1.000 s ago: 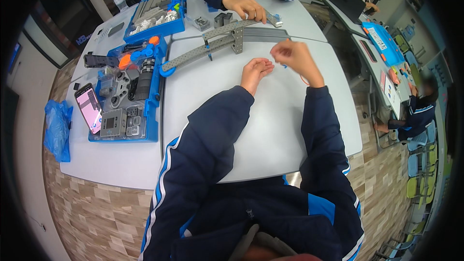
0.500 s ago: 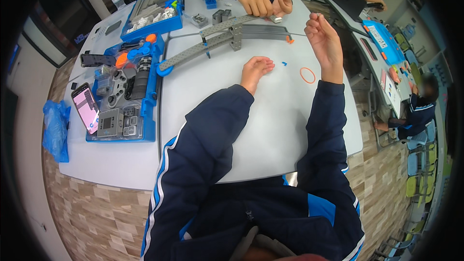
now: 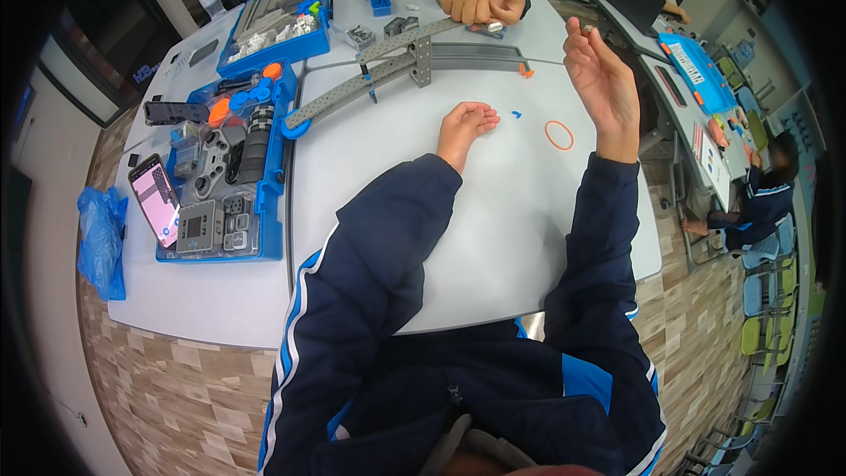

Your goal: The person assembles a mechanical structure using gray beams, connectors, and small fasteners on a white table. They repeatedly pick up parts, align them, and secure them by hand while occasionally adjusting the position of the assembly.

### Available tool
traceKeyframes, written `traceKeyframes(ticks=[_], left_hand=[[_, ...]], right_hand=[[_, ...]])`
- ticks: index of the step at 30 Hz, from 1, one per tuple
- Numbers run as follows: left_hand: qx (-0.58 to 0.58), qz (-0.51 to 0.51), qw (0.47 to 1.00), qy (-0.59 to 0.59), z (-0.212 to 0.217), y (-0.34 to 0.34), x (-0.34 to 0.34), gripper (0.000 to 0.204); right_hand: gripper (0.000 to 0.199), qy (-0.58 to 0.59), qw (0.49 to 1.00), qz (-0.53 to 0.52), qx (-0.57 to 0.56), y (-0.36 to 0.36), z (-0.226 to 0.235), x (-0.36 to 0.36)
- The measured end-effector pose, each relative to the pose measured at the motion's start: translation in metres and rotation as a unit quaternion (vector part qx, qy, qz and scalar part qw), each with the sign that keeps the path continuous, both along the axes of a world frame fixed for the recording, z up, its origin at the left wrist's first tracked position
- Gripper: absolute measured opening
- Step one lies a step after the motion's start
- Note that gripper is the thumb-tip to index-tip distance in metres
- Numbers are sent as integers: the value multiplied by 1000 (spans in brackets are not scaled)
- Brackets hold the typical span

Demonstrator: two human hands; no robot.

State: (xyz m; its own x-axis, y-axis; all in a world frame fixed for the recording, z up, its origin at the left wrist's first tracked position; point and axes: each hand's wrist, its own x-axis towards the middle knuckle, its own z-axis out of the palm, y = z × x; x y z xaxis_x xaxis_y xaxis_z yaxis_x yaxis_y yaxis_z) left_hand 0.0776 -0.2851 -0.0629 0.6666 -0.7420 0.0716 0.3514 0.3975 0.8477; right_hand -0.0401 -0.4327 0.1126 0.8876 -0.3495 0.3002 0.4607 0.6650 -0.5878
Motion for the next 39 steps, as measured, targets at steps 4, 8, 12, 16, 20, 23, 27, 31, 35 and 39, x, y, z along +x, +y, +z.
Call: traceKeyframes(ticks=[4, 8, 12, 16, 20, 23, 27, 31, 35, 39], left_hand=[[-1, 0, 1000, 1, -1, -1, 1, 23], [1, 0, 1000, -1, 0, -1, 1, 23], [-1, -1, 1000, -1, 0, 0, 0, 23], [-2, -1, 1000, -2, -2, -1, 1, 23], [-2, -1, 1000, -3, -3, -2, 2, 23], [-2, -2, 1000, -4, -4, -3, 2, 23], [-1, -1, 1000, -9, -3, -2, 1, 23], [-3, 9, 1000, -5, -2, -3, 0, 21], [0, 0, 1000, -13, -3, -3, 1, 22], [-1, -5, 1000, -15, -6, -4, 2, 22]], right_hand=[[17, -26, 1000, 6, -7, -1, -2, 1], [18, -49, 999, 17, 2, -1, -4, 2], [16, -38, 998, 34, 20, 2, -4, 4], [13, -39, 997, 55, 30, 8, 0, 3], [12, -41, 997, 67, 24, 18, 6, -2], [14, -47, 997, 60, -13, 28, 13, -6], [20, -40, 996, 32, -77, 44, 23, -14], [24, -29, 989, -6, -145, 62, 34, -25], [17, -32, 982, -3, -186, 84, 44, -41], [17, -95, 946, 31, -307, 110, 53, -61]])
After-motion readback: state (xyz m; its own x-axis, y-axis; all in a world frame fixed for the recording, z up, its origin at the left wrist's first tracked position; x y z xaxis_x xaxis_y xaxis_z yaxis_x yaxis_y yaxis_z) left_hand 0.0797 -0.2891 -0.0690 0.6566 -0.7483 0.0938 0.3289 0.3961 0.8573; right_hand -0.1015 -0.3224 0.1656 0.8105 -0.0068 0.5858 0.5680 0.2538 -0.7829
